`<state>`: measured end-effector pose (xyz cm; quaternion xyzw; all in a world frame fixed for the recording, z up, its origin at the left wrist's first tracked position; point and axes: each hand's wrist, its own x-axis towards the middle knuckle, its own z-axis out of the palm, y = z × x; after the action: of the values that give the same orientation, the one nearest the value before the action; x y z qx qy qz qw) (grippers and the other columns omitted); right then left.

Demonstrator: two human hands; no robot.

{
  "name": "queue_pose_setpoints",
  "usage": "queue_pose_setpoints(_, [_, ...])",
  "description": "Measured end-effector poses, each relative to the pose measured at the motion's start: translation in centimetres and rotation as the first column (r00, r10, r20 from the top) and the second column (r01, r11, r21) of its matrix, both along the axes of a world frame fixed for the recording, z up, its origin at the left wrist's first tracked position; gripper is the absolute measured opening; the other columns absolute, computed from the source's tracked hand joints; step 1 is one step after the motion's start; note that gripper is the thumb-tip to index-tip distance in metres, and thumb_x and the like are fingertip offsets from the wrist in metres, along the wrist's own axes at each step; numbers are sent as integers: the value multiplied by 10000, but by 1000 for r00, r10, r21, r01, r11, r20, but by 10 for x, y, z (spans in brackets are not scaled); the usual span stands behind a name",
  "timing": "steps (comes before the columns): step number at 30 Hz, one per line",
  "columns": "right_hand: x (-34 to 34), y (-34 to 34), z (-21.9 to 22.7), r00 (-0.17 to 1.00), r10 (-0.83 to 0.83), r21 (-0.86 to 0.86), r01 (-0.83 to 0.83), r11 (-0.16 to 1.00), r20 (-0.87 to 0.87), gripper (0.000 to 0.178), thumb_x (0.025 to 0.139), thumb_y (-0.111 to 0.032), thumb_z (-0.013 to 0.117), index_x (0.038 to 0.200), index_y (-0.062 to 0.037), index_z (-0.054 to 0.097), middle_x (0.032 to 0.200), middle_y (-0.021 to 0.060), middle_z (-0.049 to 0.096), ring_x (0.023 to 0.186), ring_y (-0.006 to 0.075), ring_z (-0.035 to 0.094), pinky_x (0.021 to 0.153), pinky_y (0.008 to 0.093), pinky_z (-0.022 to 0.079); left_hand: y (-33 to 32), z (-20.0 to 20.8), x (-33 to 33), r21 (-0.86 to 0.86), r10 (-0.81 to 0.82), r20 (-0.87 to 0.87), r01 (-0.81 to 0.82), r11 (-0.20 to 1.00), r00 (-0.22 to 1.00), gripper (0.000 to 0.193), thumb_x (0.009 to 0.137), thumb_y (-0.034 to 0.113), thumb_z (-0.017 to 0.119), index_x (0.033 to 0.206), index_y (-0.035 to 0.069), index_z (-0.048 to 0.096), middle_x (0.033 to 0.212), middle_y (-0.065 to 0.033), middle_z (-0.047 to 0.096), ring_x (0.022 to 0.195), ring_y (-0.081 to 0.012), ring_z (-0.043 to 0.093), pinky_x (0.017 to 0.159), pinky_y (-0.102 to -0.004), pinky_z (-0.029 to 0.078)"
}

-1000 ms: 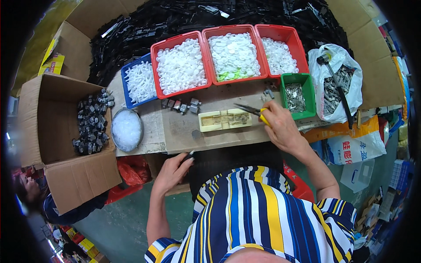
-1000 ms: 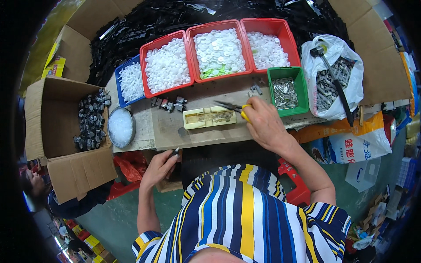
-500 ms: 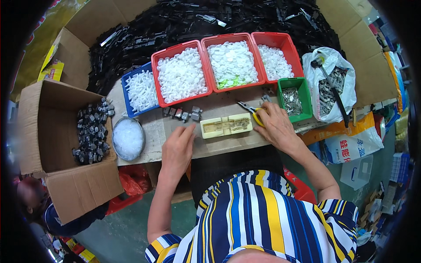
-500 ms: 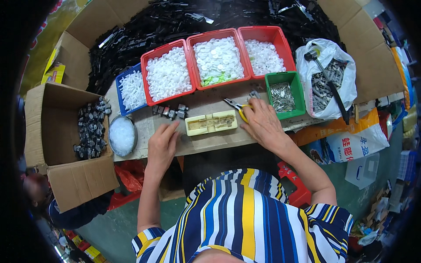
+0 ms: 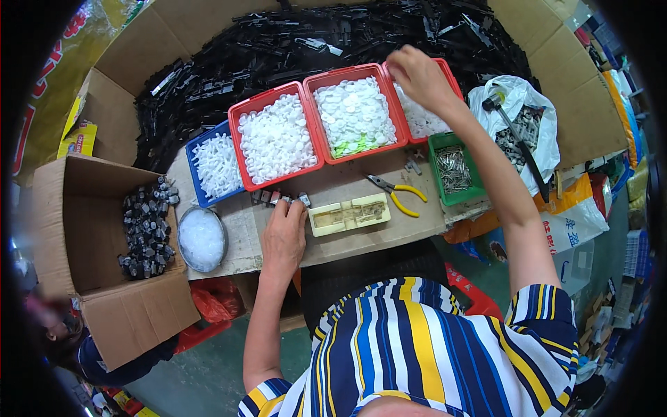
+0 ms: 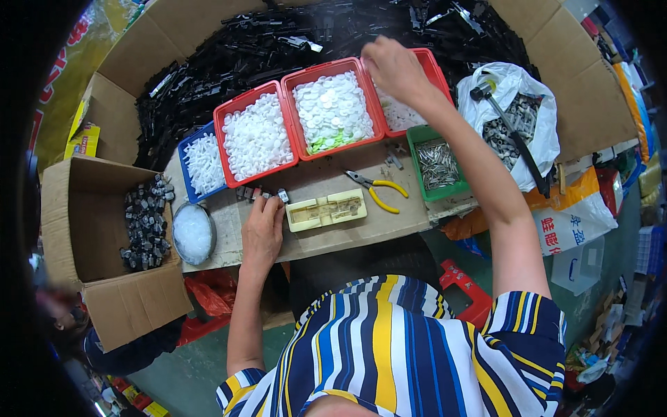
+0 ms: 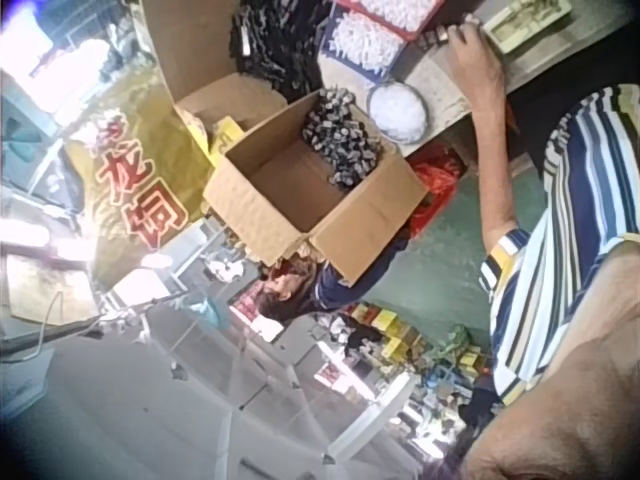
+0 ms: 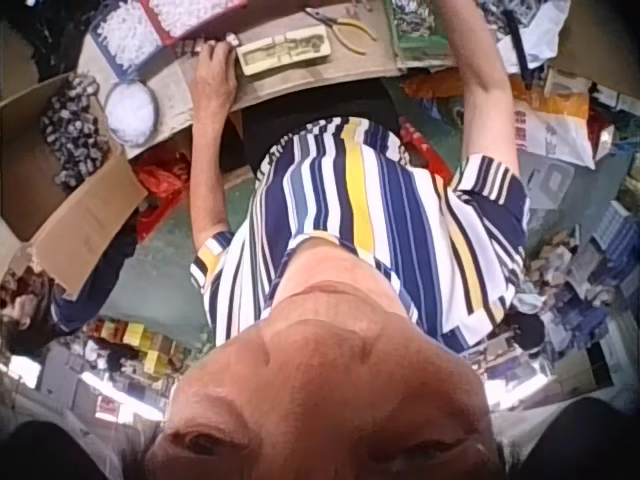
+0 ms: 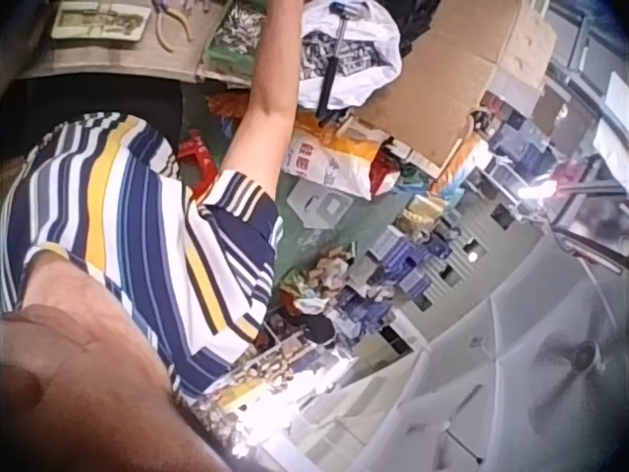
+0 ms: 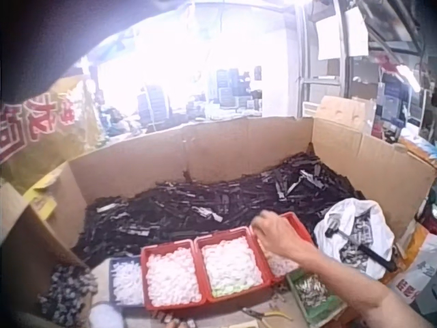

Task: The person assembles small metal lock bodies by hand. They pick up a lock body, insert a white plastic component and a metal pin, and then use a hammer to tap the pin into place. The person repeats this process for multiple units, placing the finished locks into a cardboard box.

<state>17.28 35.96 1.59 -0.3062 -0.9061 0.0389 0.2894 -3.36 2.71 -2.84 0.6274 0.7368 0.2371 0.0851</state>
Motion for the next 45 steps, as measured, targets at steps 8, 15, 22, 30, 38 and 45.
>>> queue_pose_setpoints(8, [-104, 21, 5, 993, 116, 15, -117, 993, 17, 168, 890, -134, 661, 1014, -30, 704, 983, 143, 645, 964, 348, 651, 848, 430, 528, -1, -3, 4, 5, 44, -37, -43, 999, 998, 151, 862, 51, 648, 992, 56, 571, 891, -148, 532, 829, -361, 611, 691, -484, 496])
queue_pose_setpoints(15, [-171, 3, 4, 950, 183, -8, -187, 982, 253, 208, 827, -153, 727, 1019, -73, 721, 1139, 134, 632, 1112, 346, 617, 902, 497, 534, -7, -7, 0, 26, 45, 136, -49, 998, 990, 224, 842, 0, 620, 1062, 22, 578, 917, -169, 572, 854, -378, 609, 719, -482, 490])
queue_pose_setpoints(22, [-181, -2, 16, 907, 144, -34, -142, 989, 397, 281, 787, -190, 789, 1047, -94, 740, 1170, 101, 581, 1214, 290, 496, 920, 526, 467, -20, -7, -7, 74, 48, 341, -78, 994, 939, 321, 846, -16, 650, 1161, -17, 587, 1006, -199, 609, 913, -384, 620, 785, -441, 501])
queue_pose_setpoints(30, [-102, -31, 33, 915, 397, 77, -402, 912, 75, 193, 808, -94, 735, 950, -59, 608, 971, 115, 593, 975, 344, 618, 799, 454, 507, -32, -15, -5, 145, 64, 309, -114, 983, 949, 267, 817, 42, 744, 1070, -8, 676, 979, -175, 608, 894, -358, 616, 773, -423, 502])
queue_pose_setpoints(38, [14, -174, -4, 856, 517, -395, -464, 793, 32, 295, 797, -77, 766, 991, -40, 546, 1024, 132, 525, 947, 332, 595, 786, 430, 505, -32, -19, 0, 200, 56, 248, -108, 974, 967, 224, 811, 15, 742, 1031, -11, 703, 981, -139, 649, 871, -290, 662, 731, -353, 528])
queue_pose_setpoints(45, [15, -202, -33, 878, 477, -300, -449, 842, 25, 186, 828, -130, 735, 927, -56, 597, 995, 90, 532, 969, 274, 574, 752, 411, 471, -37, -17, 5, 150, 150, 369, -218, 964, 917, 231, 775, -4, 749, 1003, -7, 710, 982, -137, 658, 905, -305, 647, 755, -384, 522])
